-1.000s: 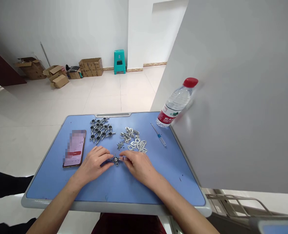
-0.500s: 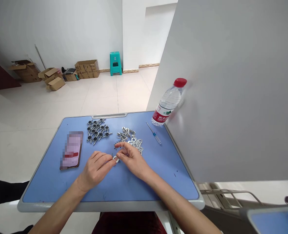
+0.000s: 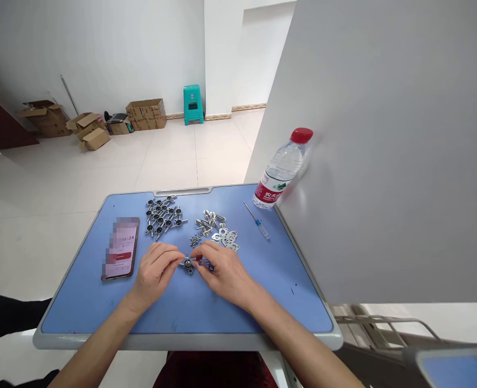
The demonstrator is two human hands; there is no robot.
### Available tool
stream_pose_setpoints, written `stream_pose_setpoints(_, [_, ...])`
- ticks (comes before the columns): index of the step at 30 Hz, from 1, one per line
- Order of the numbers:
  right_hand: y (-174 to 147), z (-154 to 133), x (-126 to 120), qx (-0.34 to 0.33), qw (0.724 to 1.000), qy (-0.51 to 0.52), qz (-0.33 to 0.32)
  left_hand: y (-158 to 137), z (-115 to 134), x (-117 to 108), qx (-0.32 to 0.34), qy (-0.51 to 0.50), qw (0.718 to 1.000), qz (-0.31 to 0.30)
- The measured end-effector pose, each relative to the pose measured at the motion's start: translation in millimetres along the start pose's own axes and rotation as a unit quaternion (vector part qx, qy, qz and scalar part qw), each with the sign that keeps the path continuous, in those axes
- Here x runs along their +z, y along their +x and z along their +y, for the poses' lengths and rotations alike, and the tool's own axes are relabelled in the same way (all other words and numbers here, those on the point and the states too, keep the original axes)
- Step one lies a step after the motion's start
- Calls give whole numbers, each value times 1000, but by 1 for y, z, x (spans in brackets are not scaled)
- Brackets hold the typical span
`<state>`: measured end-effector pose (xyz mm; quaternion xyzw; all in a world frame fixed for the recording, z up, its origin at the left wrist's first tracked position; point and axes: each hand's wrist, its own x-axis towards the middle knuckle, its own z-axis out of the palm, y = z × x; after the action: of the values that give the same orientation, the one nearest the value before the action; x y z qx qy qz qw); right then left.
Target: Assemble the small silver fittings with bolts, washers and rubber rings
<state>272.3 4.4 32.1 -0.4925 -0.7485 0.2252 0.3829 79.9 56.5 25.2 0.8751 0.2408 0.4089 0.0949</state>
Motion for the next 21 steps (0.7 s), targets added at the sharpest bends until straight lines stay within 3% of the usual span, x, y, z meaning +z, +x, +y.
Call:
stream_pose_setpoints(5, [2, 8, 6, -33, 998, -35, 26, -1, -1, 1, -27, -28, 999, -33])
stream_pose_setpoints(12, [8, 26, 12, 32, 996, -71, 47, -3, -1, -1, -243, -20, 959, -148])
stream_pose_setpoints(21, [13, 34, 23, 35, 993, -109, 4, -3, -5, 3, -244, 9, 945, -219])
